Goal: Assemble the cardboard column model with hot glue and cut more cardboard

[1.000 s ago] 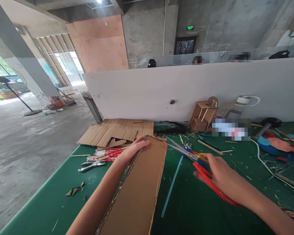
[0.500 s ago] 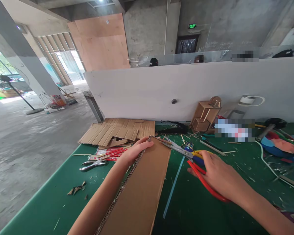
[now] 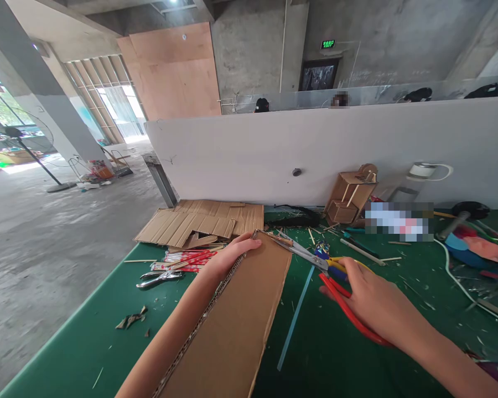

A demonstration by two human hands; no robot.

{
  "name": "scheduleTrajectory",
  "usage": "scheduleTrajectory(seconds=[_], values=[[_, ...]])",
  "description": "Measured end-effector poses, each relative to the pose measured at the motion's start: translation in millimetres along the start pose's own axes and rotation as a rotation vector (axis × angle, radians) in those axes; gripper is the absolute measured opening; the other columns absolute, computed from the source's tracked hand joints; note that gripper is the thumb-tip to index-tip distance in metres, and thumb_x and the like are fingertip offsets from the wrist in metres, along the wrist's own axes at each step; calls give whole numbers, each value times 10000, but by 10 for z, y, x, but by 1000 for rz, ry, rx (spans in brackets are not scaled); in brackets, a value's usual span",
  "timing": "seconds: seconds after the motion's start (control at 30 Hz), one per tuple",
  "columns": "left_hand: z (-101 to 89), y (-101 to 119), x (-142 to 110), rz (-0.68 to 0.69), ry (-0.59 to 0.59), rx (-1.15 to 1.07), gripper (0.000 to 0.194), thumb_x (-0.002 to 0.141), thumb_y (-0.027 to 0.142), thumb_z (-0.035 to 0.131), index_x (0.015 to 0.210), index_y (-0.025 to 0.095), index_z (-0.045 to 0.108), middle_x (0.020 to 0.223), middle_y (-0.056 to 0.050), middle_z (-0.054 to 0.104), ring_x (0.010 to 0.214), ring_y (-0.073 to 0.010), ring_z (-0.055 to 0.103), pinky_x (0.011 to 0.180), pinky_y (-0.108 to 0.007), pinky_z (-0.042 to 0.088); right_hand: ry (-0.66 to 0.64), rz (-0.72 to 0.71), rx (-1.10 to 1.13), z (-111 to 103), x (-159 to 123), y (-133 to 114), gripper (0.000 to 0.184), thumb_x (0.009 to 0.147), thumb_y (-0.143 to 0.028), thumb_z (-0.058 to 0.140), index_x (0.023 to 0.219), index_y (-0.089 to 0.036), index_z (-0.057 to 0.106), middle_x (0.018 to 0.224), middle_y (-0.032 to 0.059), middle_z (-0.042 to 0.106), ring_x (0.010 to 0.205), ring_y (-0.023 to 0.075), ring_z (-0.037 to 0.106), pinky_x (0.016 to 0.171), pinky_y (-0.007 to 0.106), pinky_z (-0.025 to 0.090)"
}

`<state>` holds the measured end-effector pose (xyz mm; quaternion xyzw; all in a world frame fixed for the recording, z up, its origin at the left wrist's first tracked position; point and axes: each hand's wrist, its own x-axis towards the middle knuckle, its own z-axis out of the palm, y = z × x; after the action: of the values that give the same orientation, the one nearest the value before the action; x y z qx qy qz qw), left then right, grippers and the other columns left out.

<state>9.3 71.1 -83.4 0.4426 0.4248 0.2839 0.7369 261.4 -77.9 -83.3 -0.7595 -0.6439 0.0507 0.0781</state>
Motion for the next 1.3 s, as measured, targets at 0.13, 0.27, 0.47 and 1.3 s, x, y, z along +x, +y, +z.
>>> scheduleTrajectory(seconds=[0.13,0.27,0.47,1.3], values=[[3,-19,0,-8,69,-11,750,632,377,815,1298,202,518,1108,-80,705,918,-223,696,808,-281,526,-43,19,-45,2,13,-1,568,890,-657,312,1155,-170,439,967,142,702,820,316,687,557,350,454],[6,-15,-3,-5,62,7,742,628,391,809,1287,202,526,1109,-78,702,886,-216,696,773,-282,531,-49,17,-113,-12,16,-5,605,898,-651,298,1175,-134,448,839,127,713,759,326,690,552,369,449],[-10,-9,27,10,8,10,655,629,388,800,1217,193,586,991,-56,731,812,-194,696,785,-283,523,-3,-35,-139,41,25,29,570,907,-587,330,1158,-99,484,719,111,712,638,314,686,491,354,421],[95,14,-52,15,-64,53,487,642,373,762,1080,187,661,856,-32,739,753,-185,685,781,-290,513,33,-55,-87,28,18,59,458,812,-643,417,939,-205,460,876,139,645,812,323,650,548,363,457]])
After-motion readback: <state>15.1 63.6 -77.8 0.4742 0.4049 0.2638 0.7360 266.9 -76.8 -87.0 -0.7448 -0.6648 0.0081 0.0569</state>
